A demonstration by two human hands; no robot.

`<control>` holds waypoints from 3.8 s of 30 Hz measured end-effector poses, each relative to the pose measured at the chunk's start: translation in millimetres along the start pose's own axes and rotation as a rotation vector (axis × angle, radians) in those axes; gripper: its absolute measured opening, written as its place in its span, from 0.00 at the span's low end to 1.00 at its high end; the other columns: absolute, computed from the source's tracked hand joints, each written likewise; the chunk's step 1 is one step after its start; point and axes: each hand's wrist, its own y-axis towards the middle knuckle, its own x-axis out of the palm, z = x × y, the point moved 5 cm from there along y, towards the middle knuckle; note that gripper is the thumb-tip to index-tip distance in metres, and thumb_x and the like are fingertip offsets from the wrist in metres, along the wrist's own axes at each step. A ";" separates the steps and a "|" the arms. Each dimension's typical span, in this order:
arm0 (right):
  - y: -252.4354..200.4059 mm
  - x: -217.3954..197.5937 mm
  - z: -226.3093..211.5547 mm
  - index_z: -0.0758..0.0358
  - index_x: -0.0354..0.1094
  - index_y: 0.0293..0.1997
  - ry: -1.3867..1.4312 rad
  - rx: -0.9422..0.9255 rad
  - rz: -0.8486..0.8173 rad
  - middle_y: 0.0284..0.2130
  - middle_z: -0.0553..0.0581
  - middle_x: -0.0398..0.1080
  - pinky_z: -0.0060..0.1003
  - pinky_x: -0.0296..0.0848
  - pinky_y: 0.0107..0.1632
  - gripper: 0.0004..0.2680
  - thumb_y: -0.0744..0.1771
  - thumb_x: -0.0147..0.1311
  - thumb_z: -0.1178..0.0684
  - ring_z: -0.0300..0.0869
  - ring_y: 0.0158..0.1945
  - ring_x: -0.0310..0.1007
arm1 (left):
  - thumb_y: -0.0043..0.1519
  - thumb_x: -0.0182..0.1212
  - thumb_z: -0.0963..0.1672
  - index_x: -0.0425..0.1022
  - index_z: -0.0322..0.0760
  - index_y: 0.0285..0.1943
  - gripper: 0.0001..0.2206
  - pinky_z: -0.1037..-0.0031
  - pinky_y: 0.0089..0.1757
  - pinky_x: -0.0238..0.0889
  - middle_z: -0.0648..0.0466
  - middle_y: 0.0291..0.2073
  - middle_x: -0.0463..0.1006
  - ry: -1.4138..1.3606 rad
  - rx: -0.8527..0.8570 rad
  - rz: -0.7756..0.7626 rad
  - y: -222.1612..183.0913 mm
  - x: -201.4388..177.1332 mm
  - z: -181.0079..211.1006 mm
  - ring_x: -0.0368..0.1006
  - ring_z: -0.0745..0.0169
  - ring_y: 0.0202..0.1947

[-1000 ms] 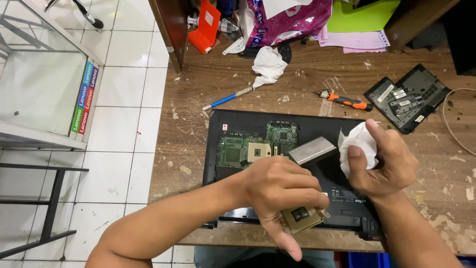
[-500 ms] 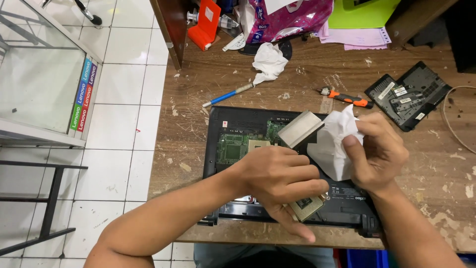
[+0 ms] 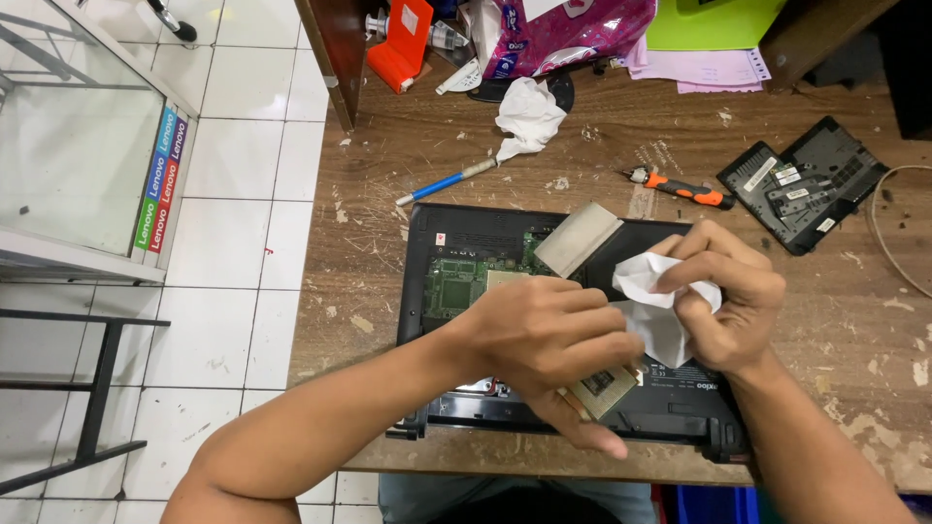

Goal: The person uses a screwdriver to remove screws from a laptop's internal components. They detach a copper heat sink from the motherboard, wipe it with a tissue, and then reposition it back onto the laptop.

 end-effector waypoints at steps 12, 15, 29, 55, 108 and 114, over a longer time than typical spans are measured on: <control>-24.5 -14.7 23.6 0.65 0.63 0.44 -0.033 -0.101 0.091 0.29 0.56 0.66 0.35 0.80 0.38 0.05 0.67 0.53 0.59 0.40 0.30 0.68 | 0.71 0.33 0.70 0.72 0.36 0.44 0.40 0.79 0.30 0.69 0.54 0.35 0.76 -0.748 -0.788 0.404 -19.7 6.0 -31.4 0.74 0.67 0.27; -14.3 -3.1 9.7 0.69 0.60 0.44 0.044 -0.104 0.069 0.29 0.64 0.66 0.39 0.80 0.35 0.06 0.67 0.53 0.63 0.45 0.29 0.70 | 0.73 0.29 0.65 0.72 0.37 0.42 0.36 0.71 0.44 0.65 0.53 0.36 0.73 -0.856 -0.864 0.493 -22.3 7.4 -41.0 0.69 0.64 0.36; 6.6 16.7 -43.0 0.71 0.72 0.37 -0.211 -0.240 -0.043 0.35 0.71 0.75 0.36 0.81 0.39 0.05 0.65 0.61 0.72 0.51 0.34 0.80 | 0.74 0.31 0.63 0.81 0.31 0.34 0.40 0.71 0.35 0.63 0.50 0.27 0.78 -1.219 -1.423 0.561 -55.9 53.3 -74.3 0.70 0.61 0.28; 8.1 38.8 -41.0 0.67 0.82 0.40 -0.348 -0.423 -0.214 0.35 0.64 0.83 0.42 0.76 0.38 0.06 0.64 0.64 0.69 0.52 0.32 0.79 | 0.77 0.22 0.63 0.75 0.31 0.43 0.39 0.66 0.40 0.63 0.46 0.32 0.71 -1.083 -1.201 0.810 -67.8 43.6 -81.2 0.62 0.60 0.27; 3.1 -13.7 9.2 0.64 0.85 0.42 -0.432 -0.258 0.065 0.40 0.63 0.72 0.45 0.82 0.43 0.05 0.65 0.68 0.59 0.55 0.42 0.84 | 0.74 0.23 0.67 0.74 0.30 0.45 0.43 0.62 0.38 0.62 0.46 0.35 0.71 -1.338 -1.400 0.525 -80.9 63.6 -89.9 0.62 0.58 0.26; 14.5 -1.2 -18.1 0.64 0.85 0.41 -0.269 -0.310 0.001 0.37 0.63 0.80 0.38 0.82 0.44 0.07 0.61 0.69 0.65 0.50 0.35 0.85 | 0.73 0.24 0.68 0.73 0.31 0.45 0.43 0.64 0.37 0.62 0.48 0.35 0.70 -1.361 -1.395 0.568 -86.9 70.3 -98.3 0.62 0.59 0.26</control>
